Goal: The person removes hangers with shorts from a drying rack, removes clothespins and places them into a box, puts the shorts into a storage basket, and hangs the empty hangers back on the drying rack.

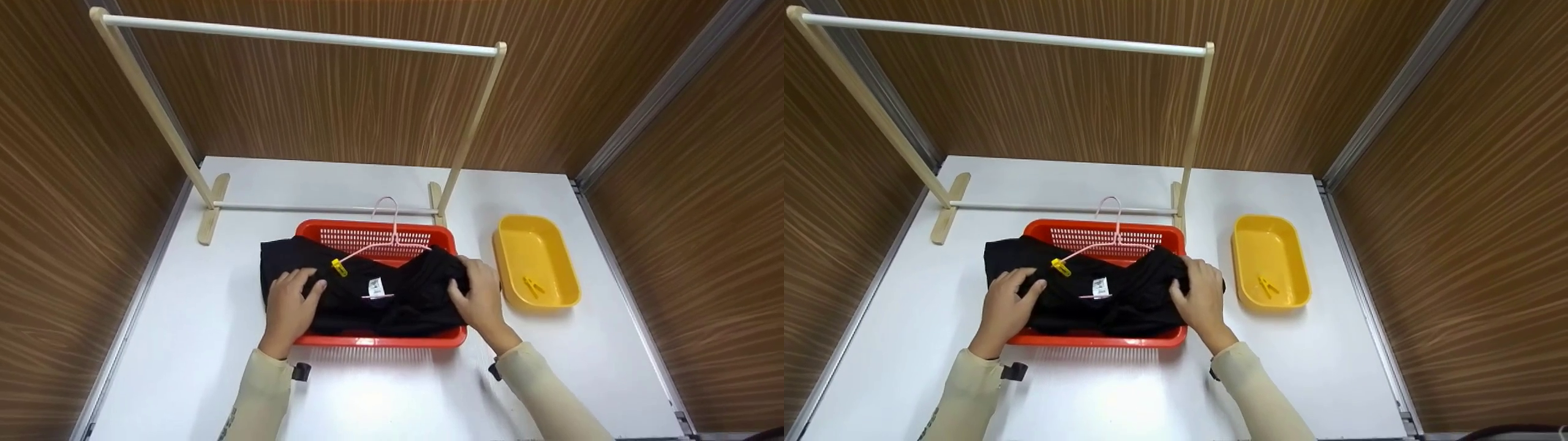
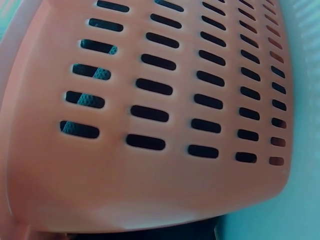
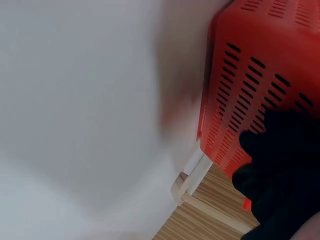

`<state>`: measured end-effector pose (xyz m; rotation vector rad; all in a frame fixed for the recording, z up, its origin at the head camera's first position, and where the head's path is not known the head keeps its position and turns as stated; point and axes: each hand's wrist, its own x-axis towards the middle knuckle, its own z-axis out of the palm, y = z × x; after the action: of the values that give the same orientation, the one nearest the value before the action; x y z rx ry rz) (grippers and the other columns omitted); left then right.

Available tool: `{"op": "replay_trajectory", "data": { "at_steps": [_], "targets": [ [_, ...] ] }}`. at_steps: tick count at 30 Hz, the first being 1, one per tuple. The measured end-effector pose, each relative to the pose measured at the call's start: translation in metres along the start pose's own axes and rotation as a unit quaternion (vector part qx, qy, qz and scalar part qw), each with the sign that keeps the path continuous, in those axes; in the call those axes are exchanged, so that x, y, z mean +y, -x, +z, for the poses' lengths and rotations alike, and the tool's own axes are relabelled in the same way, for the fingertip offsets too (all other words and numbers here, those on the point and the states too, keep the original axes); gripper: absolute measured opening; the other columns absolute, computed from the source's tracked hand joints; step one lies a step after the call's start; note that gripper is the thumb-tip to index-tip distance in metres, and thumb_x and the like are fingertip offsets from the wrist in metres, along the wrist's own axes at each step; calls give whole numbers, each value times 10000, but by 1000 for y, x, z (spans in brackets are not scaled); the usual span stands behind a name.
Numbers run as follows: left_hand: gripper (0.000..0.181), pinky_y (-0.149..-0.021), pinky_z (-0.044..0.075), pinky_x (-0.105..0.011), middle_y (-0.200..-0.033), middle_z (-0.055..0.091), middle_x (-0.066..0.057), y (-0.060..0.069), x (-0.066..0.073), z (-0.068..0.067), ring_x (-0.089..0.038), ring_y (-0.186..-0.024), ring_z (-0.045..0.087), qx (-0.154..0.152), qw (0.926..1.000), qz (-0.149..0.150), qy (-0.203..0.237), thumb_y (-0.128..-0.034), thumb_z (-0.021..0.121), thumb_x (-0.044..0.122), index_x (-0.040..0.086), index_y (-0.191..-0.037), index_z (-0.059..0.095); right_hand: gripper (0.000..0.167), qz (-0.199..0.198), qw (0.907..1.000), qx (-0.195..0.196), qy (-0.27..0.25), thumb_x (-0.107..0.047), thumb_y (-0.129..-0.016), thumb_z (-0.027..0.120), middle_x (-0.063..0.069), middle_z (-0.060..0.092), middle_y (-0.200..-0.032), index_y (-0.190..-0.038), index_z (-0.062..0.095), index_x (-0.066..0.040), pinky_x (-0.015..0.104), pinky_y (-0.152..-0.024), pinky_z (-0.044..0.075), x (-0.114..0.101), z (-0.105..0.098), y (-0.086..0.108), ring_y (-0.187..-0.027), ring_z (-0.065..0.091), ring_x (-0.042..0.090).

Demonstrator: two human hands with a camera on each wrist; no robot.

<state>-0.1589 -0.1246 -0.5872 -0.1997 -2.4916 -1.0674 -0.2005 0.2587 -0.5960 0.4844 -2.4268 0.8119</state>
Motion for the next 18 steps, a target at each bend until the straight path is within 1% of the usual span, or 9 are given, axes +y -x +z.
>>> {"op": "replay_trajectory", "data": {
  "at_steps": [3, 6, 8, 10, 13, 16, 18],
  "targets": [
    [279, -886, 457, -510, -1076, 741, -144, 0, 0, 0, -341, -957, 632, 15, 10000, 22, 1, -973, 740, 240, 28, -1153, 731, 492, -106, 9997, -196, -67, -186, -858, 724, 162, 656, -1170, -1309, 620, -19, 593, -1078, 303, -2, -7, -6, -1113, 568, 380],
    [287, -891, 455, -511, -1084, 741, -146, 1, 1, 0, -342, -963, 633, -16, 10000, 2, -18, -975, 737, 245, 24, -1157, 729, 467, -293, 9993, -90, -200, -191, -853, 734, 157, 639, -1186, -1274, 638, -16, 646, -1150, 200, -12, -14, -13, -1150, 542, 369],
    [288, -906, 455, -518, -1096, 741, -148, 1, 2, -1, -346, -976, 635, -43, 10000, -40, -44, -981, 730, 248, 24, -1163, 729, 421, -479, 9982, 14, -347, -181, -860, 728, 147, 637, -1183, -1244, 654, -24, 627, -1161, 202, -24, -19, -18, -1147, 538, 363],
    [291, -920, 454, -525, -1110, 741, -148, 1, 2, -2, -347, -990, 636, -79, 9999, -99, -58, -986, 723, 252, 26, -1169, 728, 381, -719, 9963, -25, -469, -178, -873, 723, 142, 638, -1185, -1221, 662, -33, 580, -1152, 255, -41, -23, -25, -1150, 546, 354],
    [299, -944, 451, -536, -1132, 739, -147, 1, 3, -3, -347, -1012, 634, -153, 9997, -169, -74, -998, 709, 264, 31, -1185, 726, 359, -1164, 9913, -325, -521, -174, -894, 722, 133, 646, -1193, -1220, 664, -37, 500, -1085, 373, -69, -28, -36, -1144, 572, 340],
    [309, -953, 449, -540, -1146, 737, -145, 0, 2, -3, -345, -1023, 632, -204, 9996, -199, -76, -1002, 703, 273, 34, -1196, 724, 351, -1622, 9837, -688, -355, -190, -914, 722, 135, 653, -1197, -1223, 664, -34, 464, -1024, 443, -95, -27, -48, -1129, 598, 321],
    [312, -954, 448, -541, -1152, 737, -143, 0, 2, -3, -344, -1026, 633, -200, 9996, -196, -93, -999, 707, 273, 35, -1200, 723, 334, -1917, 9772, -896, -172, -206, -931, 712, 118, 656, -1187, -1216, 670, -38, 458, -1001, 466, -110, -22, -56, -1109, 610, 305]
  ]
}}
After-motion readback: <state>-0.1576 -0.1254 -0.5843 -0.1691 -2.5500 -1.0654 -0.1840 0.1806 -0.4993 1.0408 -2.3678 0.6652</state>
